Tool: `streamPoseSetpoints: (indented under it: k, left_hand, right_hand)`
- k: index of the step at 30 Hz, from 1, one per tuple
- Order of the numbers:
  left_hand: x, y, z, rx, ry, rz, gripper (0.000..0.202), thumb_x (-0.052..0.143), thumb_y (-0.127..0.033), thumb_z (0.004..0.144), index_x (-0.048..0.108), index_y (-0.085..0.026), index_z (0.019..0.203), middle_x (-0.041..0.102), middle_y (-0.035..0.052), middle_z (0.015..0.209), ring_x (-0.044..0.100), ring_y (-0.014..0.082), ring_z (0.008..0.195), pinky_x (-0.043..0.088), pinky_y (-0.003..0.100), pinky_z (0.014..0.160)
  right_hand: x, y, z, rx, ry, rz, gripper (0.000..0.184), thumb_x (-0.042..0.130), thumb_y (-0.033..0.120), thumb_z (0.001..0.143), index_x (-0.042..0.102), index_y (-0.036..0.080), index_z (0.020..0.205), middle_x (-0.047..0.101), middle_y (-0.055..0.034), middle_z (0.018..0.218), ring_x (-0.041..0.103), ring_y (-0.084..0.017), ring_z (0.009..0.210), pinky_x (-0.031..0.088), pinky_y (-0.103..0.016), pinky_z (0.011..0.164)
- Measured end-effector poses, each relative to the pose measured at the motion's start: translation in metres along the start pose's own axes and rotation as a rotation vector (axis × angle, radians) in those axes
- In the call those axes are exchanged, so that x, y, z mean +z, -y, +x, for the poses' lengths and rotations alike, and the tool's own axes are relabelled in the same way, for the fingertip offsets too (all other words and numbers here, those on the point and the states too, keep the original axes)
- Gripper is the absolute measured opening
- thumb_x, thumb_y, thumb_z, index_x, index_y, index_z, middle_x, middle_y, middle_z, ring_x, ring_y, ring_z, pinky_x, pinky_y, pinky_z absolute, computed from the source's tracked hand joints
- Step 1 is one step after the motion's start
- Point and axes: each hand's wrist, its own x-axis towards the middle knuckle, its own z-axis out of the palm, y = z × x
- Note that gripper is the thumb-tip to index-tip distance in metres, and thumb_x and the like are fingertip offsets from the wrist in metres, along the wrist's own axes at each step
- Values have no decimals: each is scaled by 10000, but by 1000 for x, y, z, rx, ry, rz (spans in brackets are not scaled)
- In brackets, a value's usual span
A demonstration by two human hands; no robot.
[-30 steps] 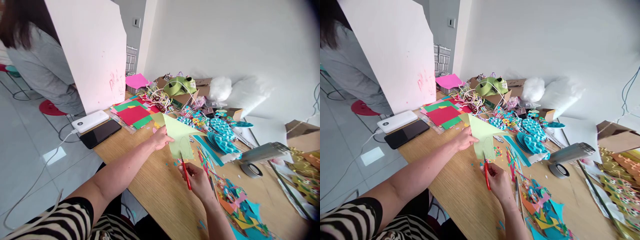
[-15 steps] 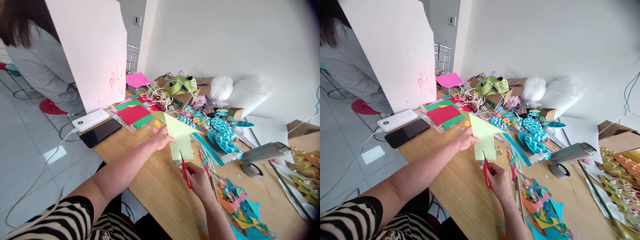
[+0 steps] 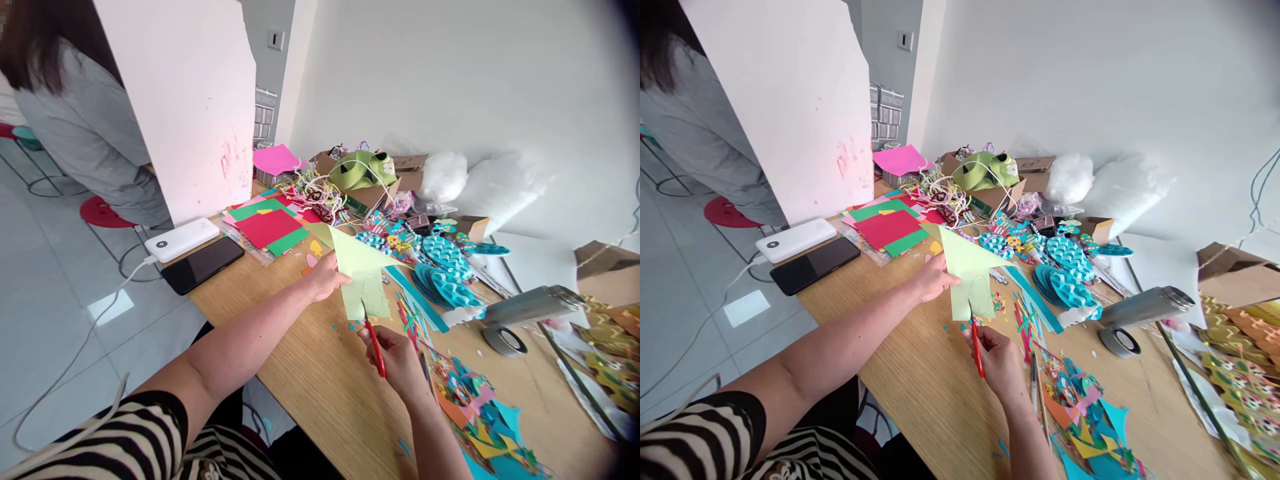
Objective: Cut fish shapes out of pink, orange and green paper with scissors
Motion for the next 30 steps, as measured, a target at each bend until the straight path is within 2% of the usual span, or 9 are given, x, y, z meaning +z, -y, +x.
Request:
streamPoseSetpoints:
  k: [6, 16, 23, 30]
  left_hand:
    - [2, 4, -2, 9, 25, 1, 463, 691, -49, 474, 589, -165, 911, 680, 6, 866, 626, 195, 867, 438, 283, 752]
    - [4, 5, -2, 5, -4, 19, 453, 685, -54, 470, 591, -162, 899, 674, 14, 866, 616, 197, 871, 439, 275, 739]
    - [6, 3, -3, -4, -15, 23, 433, 679, -58, 485, 577, -165, 892, 663, 14, 858, 614, 195, 870, 440, 278, 737]
    - [6, 3, -4, -8, -5, 6, 440, 678, -57, 482, 570, -163, 895, 660, 1, 830, 618, 189, 839, 439, 285, 739]
  right_hand:
    - [1, 0, 1, 7, 6, 14, 487, 589, 637, 764, 514, 184, 603, 497, 10, 510, 445, -126, 463, 301, -229, 440]
    - [2, 0, 0, -2, -17, 32, 503, 587, 663, 760, 542, 180, 629, 496, 9, 527, 459, -138, 485, 330, -238, 457]
    - [3, 4, -1, 45, -47, 24, 529, 586, 693, 738, 529, 183, 608, 477, 22, 482, 449, -129, 430, 309, -233, 425]
    - [4, 4, 0, 25, -51, 51, 525, 596, 683, 740, 554, 175, 612, 504, 13, 498, 442, -125, 445, 307, -229, 425]
